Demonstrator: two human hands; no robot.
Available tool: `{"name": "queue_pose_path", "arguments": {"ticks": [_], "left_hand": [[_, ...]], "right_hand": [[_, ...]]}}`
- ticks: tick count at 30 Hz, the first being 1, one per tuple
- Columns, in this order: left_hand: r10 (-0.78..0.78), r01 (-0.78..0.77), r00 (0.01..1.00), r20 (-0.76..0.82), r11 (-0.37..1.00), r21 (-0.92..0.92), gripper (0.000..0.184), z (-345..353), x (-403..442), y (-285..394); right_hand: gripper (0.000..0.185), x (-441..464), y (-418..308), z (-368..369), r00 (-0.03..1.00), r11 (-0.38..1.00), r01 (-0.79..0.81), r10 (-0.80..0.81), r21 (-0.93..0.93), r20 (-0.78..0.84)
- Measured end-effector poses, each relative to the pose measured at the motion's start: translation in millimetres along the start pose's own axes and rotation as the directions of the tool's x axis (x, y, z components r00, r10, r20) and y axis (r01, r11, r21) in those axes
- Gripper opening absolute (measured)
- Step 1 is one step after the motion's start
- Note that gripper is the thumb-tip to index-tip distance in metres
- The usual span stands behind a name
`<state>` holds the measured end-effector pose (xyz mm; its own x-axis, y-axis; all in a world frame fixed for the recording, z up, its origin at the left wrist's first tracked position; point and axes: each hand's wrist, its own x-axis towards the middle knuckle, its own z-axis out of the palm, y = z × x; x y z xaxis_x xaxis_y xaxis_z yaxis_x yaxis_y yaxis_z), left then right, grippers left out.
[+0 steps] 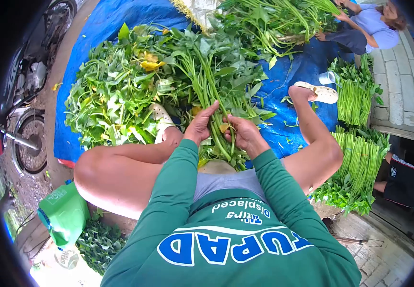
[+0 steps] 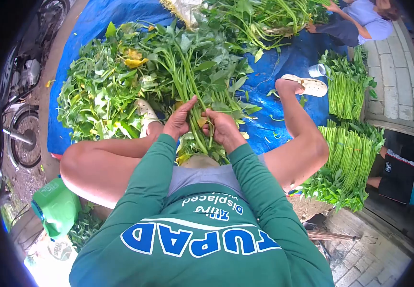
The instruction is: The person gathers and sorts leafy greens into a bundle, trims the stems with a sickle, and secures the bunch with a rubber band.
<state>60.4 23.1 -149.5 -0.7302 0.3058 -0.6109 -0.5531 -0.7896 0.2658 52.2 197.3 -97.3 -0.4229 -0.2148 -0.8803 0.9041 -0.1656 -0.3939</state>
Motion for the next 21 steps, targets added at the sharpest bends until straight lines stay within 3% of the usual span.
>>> {"name": "queue_pose_path", "arguments": {"ticks": [1, 4, 5, 8, 9, 13, 16, 20, 21], "left_hand": [[0.036, -0.035, 0.999, -0.013, 0.999, 0.015, 0.037, -3, 0, -6], [0.403, -0.325, 0.895, -0.19, 0.882, 0.34, 0.037, 12, -1, -20], [0.282, -0.195, 0.941, -0.189, 0.905, 0.378, 0.03, 9, -4, -13], [0.319, -0.218, 0.922, -0.218, 0.896, 0.387, 0.019, 8, -3, -4], [0.267, -0.186, 0.937, -0.226, 0.927, 0.325, 0.019, 13, -6, 1], [0.329, -0.268, 0.926, -0.183, 0.918, 0.293, 0.02, 27, -1, 16], [0.362, -0.306, 0.921, -0.146, 0.902, 0.305, 0.021, 35, -7, 28], [0.398, -0.298, 0.902, -0.167, 0.854, 0.427, 0.02, 49, -22, 49], [0.411, -0.308, 0.897, -0.162, 0.845, 0.438, 0.02, 51, -24, 51]], "right_hand": [[0.03, 1, 5, 2, 1.0, 1.0, -0.007, 0.006, -0.016, -0.01], [0.03, 6, 12, 10, 1.0, 0.997, -0.004, 0.002, -0.079, -0.02], [0.028, 7, 16, 13, 0.999, 0.996, 0.038, -0.038, -0.075, 0.003], [0.023, -10, 8, 22, 0.967, 0.892, 0.167, -0.231, -0.42, -0.107], [0.022, -19, 7, 29, 0.935, 0.896, 0.226, -0.31, -0.382, -0.174], [0.014, -11, 11, 6, 0.964, 0.963, 0.239, -0.25, -0.127, -0.085], [0.012, -19, 15, 1, 0.956, 0.973, 0.213, -0.226, -0.088, -0.186], [0.016, -38, 6, -12, 0.855, 0.845, 0.406, -0.485, -0.347, -0.182], [0.02, -45, 2, -8, 0.864, 0.841, 0.43, -0.489, -0.328, -0.123]]}}
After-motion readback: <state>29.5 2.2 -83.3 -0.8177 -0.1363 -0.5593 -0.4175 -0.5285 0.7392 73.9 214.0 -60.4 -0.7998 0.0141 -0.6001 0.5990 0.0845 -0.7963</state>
